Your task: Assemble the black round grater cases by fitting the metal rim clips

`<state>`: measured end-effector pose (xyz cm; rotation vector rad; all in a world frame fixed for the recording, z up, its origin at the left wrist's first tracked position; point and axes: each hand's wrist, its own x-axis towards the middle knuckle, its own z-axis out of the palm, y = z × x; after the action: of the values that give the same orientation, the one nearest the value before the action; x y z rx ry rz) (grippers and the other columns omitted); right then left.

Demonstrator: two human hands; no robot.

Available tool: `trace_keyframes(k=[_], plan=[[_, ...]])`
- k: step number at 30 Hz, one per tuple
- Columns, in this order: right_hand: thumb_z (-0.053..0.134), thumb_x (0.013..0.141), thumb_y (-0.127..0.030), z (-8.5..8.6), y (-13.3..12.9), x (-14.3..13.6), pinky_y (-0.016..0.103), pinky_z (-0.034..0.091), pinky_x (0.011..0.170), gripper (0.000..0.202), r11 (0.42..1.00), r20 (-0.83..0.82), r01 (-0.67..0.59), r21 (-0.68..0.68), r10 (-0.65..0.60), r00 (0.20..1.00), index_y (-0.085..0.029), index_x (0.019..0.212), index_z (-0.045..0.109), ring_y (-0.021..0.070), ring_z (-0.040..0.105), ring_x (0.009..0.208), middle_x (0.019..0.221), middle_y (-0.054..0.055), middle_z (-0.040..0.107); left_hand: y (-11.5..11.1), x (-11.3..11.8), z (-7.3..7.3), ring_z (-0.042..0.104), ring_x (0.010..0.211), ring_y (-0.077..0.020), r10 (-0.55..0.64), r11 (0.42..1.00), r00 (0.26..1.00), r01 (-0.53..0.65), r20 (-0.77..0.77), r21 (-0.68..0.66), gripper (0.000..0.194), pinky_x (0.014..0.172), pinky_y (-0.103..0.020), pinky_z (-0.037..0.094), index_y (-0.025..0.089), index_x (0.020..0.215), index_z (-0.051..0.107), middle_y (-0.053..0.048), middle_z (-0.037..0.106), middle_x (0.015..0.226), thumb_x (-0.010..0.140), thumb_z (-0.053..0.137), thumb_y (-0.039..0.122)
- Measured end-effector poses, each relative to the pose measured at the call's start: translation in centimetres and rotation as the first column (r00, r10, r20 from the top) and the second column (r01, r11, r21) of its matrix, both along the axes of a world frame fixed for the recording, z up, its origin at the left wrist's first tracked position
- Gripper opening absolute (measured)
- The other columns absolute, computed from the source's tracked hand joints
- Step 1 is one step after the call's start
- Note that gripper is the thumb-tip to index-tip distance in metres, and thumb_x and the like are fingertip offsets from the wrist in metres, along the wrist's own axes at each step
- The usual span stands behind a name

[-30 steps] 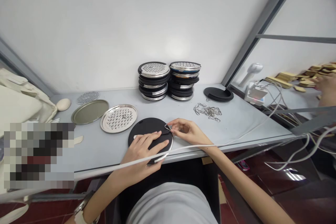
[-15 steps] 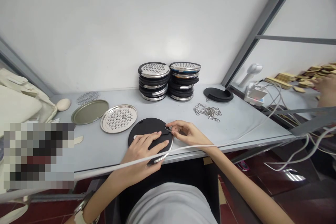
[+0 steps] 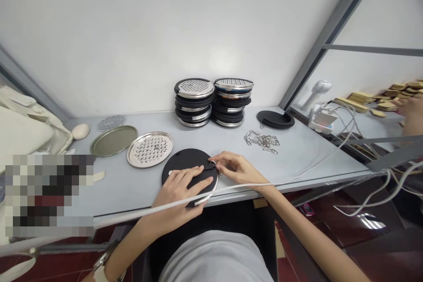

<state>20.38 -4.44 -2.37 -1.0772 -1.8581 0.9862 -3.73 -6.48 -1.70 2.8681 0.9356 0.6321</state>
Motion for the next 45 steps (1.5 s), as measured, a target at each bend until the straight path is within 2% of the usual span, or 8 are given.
trace_keyframes(k=[3,8,15,19,25,36,45], plan=[[0.055,0.09,-0.035,-0.17,0.14,-0.02,0.031,0.05,0.081,0.026,1.0,-0.023,0.021,0.001,-0.021,1.0,-0.02,0.109,0.066,0.0162,0.06,0.084,0.1,0.007,0.065,0.01,0.07,0.03,0.047,0.123,-0.0266,0.007,1.0,1.0,-0.007,0.004,0.006,0.047,0.097,-0.043,0.039,0.03,0.131,0.053,-0.007,0.049,0.138,0.085,0.059,0.023],[0.057,0.089,-0.037,-0.18,0.21,0.05,0.03,0.05,0.077,0.026,0.999,-0.012,0.053,0.001,-0.053,0.999,-0.019,0.105,0.067,0.0155,0.06,0.079,0.095,0.006,0.066,0.14,0.19,-0.02,0.046,0.123,-0.0264,0.003,1.0,1.0,-0.003,-0.002,0.0,0.046,0.097,-0.043,0.038,0.031,0.131,0.053,-0.007,0.049,0.138,0.085,0.059,0.024],[0.06,0.088,-0.035,0.36,0.15,0.12,0.029,0.048,0.077,0.021,0.994,0.037,0.081,0.071,-0.084,0.996,-0.02,0.097,0.071,0.0161,0.061,0.081,0.09,0.005,0.066,0.06,0.09,0.01,0.046,0.123,-0.0265,0.002,1.0,1.0,-0.002,-0.002,0.003,0.046,0.097,-0.043,0.037,0.03,0.131,0.053,-0.008,0.049,0.138,0.086,0.058,0.024],[0.058,0.088,-0.037,0.27,0.14,0.13,0.029,0.048,0.074,0.024,0.994,0.063,0.1,0.043,-0.103,0.993,-0.02,0.099,0.071,0.0167,0.061,0.08,0.092,0.006,0.068,0.06,0.09,0.01,0.047,0.122,-0.0271,0.002,1.0,1.0,-0.002,0.012,0.011,0.046,0.096,-0.043,0.039,0.03,0.13,0.054,-0.008,0.05,0.136,0.085,0.059,0.024],[0.057,0.088,-0.04,0.08,0.13,0.05,0.027,0.046,0.07,0.03,0.992,0.052,0.124,0.028,-0.126,0.991,-0.019,0.109,0.067,0.0153,0.058,0.073,0.074,0.001,0.063,0.09,0.04,-0.15,0.046,0.124,-0.0271,0.007,1.0,1.0,-0.007,-0.011,0.003,0.048,0.098,-0.044,0.038,0.031,0.131,0.053,-0.007,0.048,0.139,0.085,0.06,0.025],[0.056,0.09,-0.031,0.54,0.05,-0.03,0.026,0.043,0.067,0.022,0.992,0.07,0.11,0.061,-0.114,0.991,-0.021,0.104,0.07,0.0161,0.059,0.08,0.094,0.005,0.068,0.07,0.07,-0.02,0.046,0.124,-0.0264,0.013,1.0,1.0,-0.013,-0.01,0.0,0.047,0.098,-0.043,0.038,0.031,0.131,0.053,-0.006,0.049,0.138,0.085,0.06,0.024],[0.057,0.089,-0.031,0.25,0.18,0.04,0.026,0.042,0.065,0.021,0.99,0.067,0.119,0.07,-0.123,0.99,-0.021,0.103,0.07,0.0152,0.059,0.077,0.092,0.004,0.069,0.05,-0.05,-0.21,0.044,0.125,-0.0247,0.011,1.0,1.0,-0.011,-0.012,-0.014,0.047,0.098,-0.042,0.035,0.032,0.133,0.051,-0.006,0.047,0.14,0.087,0.058,0.025]])
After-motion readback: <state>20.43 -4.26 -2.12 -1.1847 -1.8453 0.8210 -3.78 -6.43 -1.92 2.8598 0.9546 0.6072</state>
